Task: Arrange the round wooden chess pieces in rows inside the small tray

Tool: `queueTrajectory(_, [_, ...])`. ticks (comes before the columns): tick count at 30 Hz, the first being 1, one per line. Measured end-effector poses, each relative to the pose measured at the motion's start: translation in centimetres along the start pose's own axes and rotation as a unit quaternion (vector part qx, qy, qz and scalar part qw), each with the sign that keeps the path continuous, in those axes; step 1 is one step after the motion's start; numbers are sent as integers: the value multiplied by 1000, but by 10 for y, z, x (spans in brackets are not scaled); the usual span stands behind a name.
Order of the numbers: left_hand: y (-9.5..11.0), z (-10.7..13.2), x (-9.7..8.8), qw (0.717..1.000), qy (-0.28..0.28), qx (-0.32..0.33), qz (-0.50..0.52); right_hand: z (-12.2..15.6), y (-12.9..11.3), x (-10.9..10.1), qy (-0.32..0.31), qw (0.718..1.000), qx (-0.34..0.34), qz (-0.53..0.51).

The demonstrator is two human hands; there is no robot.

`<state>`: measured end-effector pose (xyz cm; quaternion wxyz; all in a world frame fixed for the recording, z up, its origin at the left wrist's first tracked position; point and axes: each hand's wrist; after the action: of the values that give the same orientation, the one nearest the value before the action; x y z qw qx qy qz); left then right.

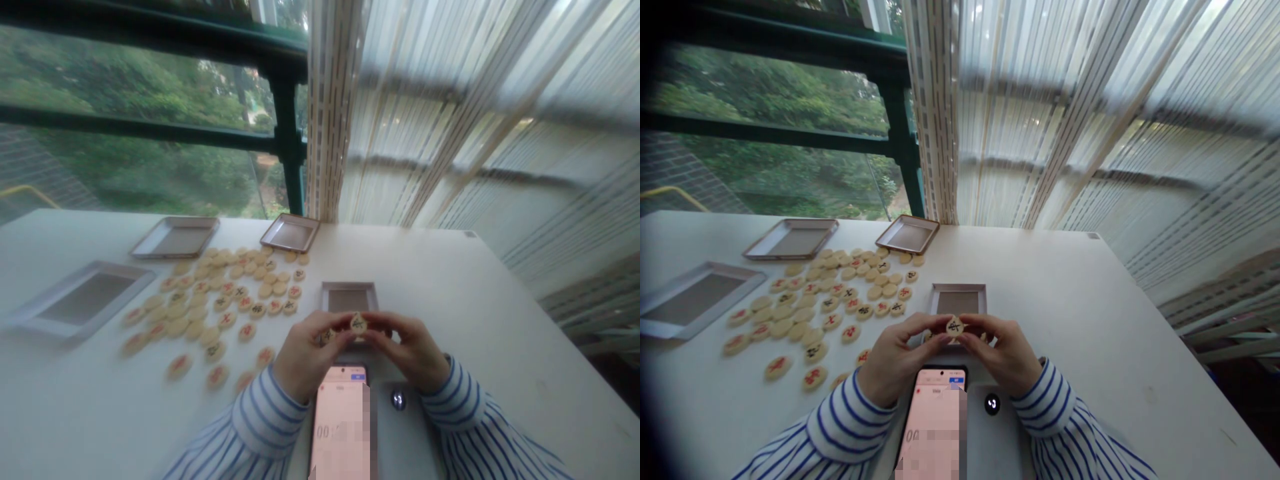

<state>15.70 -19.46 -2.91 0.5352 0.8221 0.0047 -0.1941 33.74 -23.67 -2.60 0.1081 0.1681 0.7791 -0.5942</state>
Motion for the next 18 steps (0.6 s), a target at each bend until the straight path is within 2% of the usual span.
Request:
queueTrajectory(9, [-1, 0, 1, 998, -4, -49, 25, 0, 0, 1, 18, 999, -19, 24])
queueTrajectory(18, [3, 0, 2, 994, -17, -92, 49, 1, 0, 2, 42, 993, -91, 64])
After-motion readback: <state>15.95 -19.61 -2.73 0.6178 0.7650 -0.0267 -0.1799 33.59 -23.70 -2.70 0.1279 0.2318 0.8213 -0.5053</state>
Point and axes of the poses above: each hand's wrist, its own z-axis away from the middle knuckle, its own x-axis out of the palm, y = z × x, and after that the axes turned 7 degrees about y, right-handed
